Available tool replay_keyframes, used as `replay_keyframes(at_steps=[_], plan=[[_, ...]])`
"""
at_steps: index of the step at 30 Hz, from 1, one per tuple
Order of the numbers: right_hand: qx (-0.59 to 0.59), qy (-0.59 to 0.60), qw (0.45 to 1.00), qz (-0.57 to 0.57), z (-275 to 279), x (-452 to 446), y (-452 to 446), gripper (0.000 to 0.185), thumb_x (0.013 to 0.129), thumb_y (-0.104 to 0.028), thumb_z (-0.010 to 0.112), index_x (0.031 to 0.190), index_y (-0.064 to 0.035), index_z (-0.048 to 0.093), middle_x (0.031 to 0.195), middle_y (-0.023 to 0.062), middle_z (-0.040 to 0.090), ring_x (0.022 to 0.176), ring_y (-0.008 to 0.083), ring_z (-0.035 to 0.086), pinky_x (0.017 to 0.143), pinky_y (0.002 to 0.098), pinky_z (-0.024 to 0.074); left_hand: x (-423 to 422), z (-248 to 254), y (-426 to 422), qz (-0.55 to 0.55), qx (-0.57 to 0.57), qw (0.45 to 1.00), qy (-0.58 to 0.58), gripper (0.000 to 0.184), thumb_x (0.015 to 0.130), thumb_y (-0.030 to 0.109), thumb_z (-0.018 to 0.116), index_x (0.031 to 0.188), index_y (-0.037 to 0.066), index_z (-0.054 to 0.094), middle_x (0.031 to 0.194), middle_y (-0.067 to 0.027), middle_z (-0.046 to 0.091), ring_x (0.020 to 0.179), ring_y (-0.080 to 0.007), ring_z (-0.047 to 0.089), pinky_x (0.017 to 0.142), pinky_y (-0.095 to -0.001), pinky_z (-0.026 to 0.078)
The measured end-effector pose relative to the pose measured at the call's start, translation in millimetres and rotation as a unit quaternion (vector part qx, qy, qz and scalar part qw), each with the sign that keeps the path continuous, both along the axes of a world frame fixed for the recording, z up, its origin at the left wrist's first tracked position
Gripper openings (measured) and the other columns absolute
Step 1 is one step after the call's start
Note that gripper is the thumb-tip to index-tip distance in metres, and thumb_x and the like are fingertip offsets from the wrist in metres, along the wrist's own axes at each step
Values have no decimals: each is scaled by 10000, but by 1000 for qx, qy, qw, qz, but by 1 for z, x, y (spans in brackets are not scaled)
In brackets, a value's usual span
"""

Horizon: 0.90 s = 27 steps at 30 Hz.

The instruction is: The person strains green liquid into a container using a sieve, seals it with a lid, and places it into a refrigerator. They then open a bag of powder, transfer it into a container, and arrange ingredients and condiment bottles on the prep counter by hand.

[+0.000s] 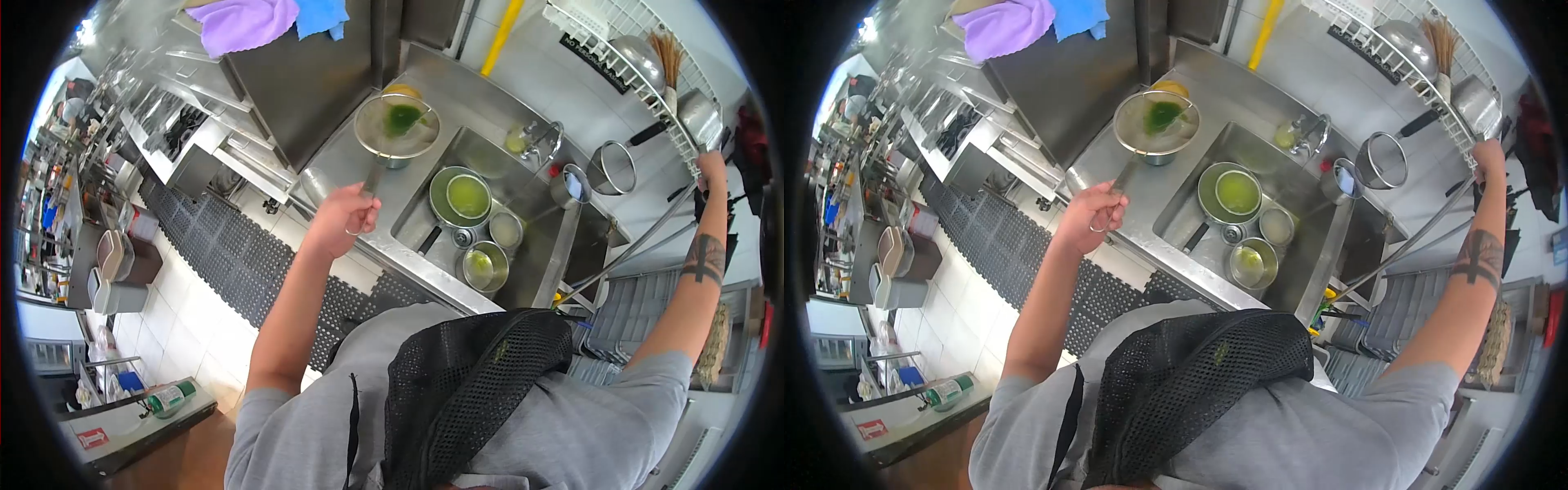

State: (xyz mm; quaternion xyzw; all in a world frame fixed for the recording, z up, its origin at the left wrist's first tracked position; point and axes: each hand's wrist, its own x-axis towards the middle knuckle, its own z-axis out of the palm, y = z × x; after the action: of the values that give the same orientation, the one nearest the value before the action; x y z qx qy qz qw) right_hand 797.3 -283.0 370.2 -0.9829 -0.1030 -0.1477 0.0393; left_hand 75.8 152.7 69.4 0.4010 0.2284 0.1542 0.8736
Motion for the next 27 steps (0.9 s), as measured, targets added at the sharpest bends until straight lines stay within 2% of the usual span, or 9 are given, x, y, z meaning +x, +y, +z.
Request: replay_keyframes(at_steps=[5, 7, 9, 13, 15, 16, 19, 23, 27], plan=[[-165, -181, 969, 32, 10, 0, 31, 464, 955, -355, 531, 1206, 2, 691, 1228, 282, 673, 1150, 457, 639, 983, 529, 508, 18, -14, -12, 41, -1, 999, -11, 98, 951, 49, 569, 1040, 11, 586, 832, -44, 625, 641, -134, 559, 591, -282, 429], [-86, -326, 939, 61, 11, -109, 82, 472, 986, -394, 548, 1277, -51, 689, 1267, 246, 674, 1155, 423, 652, 993, 491, 510, 20, -12, -17, 62, -1, 998, 2, 63, 942, 49, 560, 979, 12, 595, 771, -49, 609, 607, -151, 562, 576, -283, 426], [107, -316, 908, 253, -16, -165, 113, 452, 1011, -388, 576, 1297, -55, 685, 1272, 203, 690, 1188, 356, 656, 1030, 434, 493, 14, -9, -25, 47, 5, 999, 20, 68, 952, 60, 560, 989, 16, 596, 773, -54, 618, 613, -146, 580, 574, -268, 438], [275, 66, 880, 381, -151, -291, 185, 377, 1020, -342, 624, 1260, -65, 709, 1190, 108, 744, 1103, 207, 690, 973, 330, 504, 22, -9, -29, 48, 24, 998, 22, 73, 968, 76, 559, 991, 19, 599, 790, -58, 633, 630, -137, 599, 583, -252, 459], [187, 276, 841, 426, -203, -377, 223, 328, 1010, -306, 653, 1201, -47, 719, 1064, 54, 756, 930, 147, 691, 856, 318, 544, 26, -5, -40, 47, 35, 997, 45, 80, 980, 83, 563, 999, 16, 601, 811, -65, 658, 649, -135, 621, 605, -252, 486], [205, 376, 767, 477, -253, -390, 237, 388, 1016, -363, 647, 1218, -38, 706, 1073, 63, 747, 912, 160, 696, 824, 320, 553, 30, -6, -46, 48, 36, 997, 48, 80, 980, 83, 563, 999, 16, 601, 811, -65, 658, 649, -135, 621, 605, -252, 486], [336, 676, 572, 321, -323, -467, 279, 459, 1042, -389, 607, 1289, -2, 618, 1086, 133, 730, 933, 208, 711, 826, 340, 573, 43, -14, -57, 78, 26, 995, 61, 84, 994, 92, 573, 1005, 12, 595, 819, -62, 678, 657, -123, 632, 615, -259, 506], [463, 786, 361, 193, -360, -496, 304, 353, 1052, -271, 590, 1274, -7, 517, 1156, 182, 690, 933, 255, 717, 837, 359, 579, 49, -19, -72, 22, 136, 982, 128, 200, 1024, 178, 619, 1027, -18, 659, 848, -55, 686, 703, -121, 648, 646, -277, 533], [519, 749, 379, 157, -361, -494, 303, 322, 1006, -78, 589, 1284, -35, 432, 1038, 122, 664, 770, 219, 670, 648, 353, 537, 26, -29, -78, -37, 206, 957, 202, 324, 1050, 243, 603, 1182, -40, 687, 900, -46, 705, 743, -102, 659, 666, -265, 551]])
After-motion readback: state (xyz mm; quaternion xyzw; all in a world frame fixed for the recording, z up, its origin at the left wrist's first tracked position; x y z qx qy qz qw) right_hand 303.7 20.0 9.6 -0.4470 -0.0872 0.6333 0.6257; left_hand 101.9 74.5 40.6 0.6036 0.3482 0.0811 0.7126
